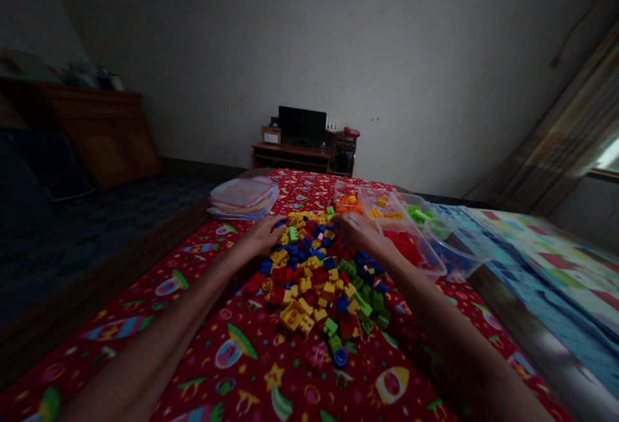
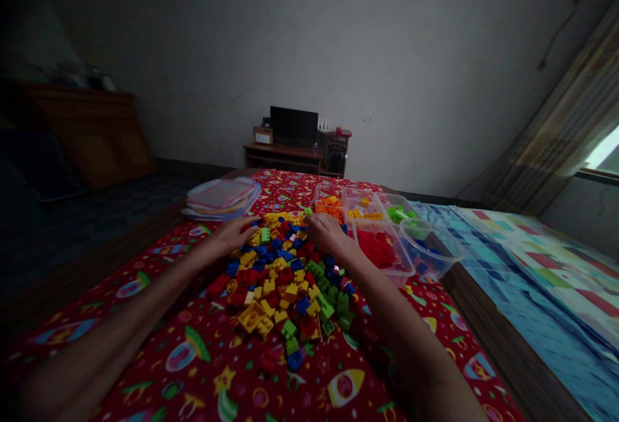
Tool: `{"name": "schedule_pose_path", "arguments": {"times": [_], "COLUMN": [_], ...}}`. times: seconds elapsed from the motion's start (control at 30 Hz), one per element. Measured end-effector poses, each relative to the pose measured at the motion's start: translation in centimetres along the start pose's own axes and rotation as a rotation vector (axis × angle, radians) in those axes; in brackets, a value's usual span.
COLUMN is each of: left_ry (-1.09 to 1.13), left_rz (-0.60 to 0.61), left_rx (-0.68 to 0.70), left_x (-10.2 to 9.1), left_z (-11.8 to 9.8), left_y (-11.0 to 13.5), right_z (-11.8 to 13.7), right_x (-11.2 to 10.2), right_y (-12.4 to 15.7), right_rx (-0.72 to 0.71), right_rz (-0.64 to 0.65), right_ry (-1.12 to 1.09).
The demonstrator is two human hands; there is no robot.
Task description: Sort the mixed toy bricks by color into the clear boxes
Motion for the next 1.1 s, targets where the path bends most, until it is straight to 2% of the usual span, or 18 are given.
{"name": "schedule_pose_path", "arguments": {"times": [0.17,0.23,0.33,0.43,0.53,0.73,0.9,1.1], "left_ry": [0.003,0.031,0.063,0.079,0.085,0.025,-0.067,-0.029], "left_rz": [-0.020,-0.020,0.049,0.109,0.099,0.092,0.092,0.078], "left_rx": [0.124,0.206,0.332,0.395,0.403,0.445,0.421,0.257], "left_x": [-0.4,-0.3,0.6,1.7,2.5,2.9,1.9,0.5], "left_z": [-1.6,-2.8,-4.4,-4.9,-4.3,-3.2,-3.2,-4.3], "left_y": [0.0,0.1,0.4,0.7,0.8,0.7,0.7,0.7], "right_z": [-0.1,-0.5,-0.9,-1.0,-0.6,1.5,1.5,0.7], "right_x": [1.6,1.2,0.1,-1.4,-2.1,-1.5,-1.7,-2.2], "right_y": [1.0,1.4,2.1,2.9,3.4,3.7,3.8,3.8], "right_rx": [-0.022,0.002,0.039,0.052,0.038,-0.105,-0.009,-0.020], "right_rz": [-0.008,-0.029,-0.038,-0.075,-0.051,0.146,0.188,0.139], "right_ry": [-0.039,-0.092,-0.142,-0.174,-0.221,-0.217,-0.252,-0.279]}}
Point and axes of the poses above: each hand's wrist, its own y-axis away from the middle knuckle, its own x-axis out of the palm, z = x × y, the point moved 3 cm from there along -y, towards the middle knuckle, and after that the axes turned 2 degrees about -z, right-handed, at the moved point
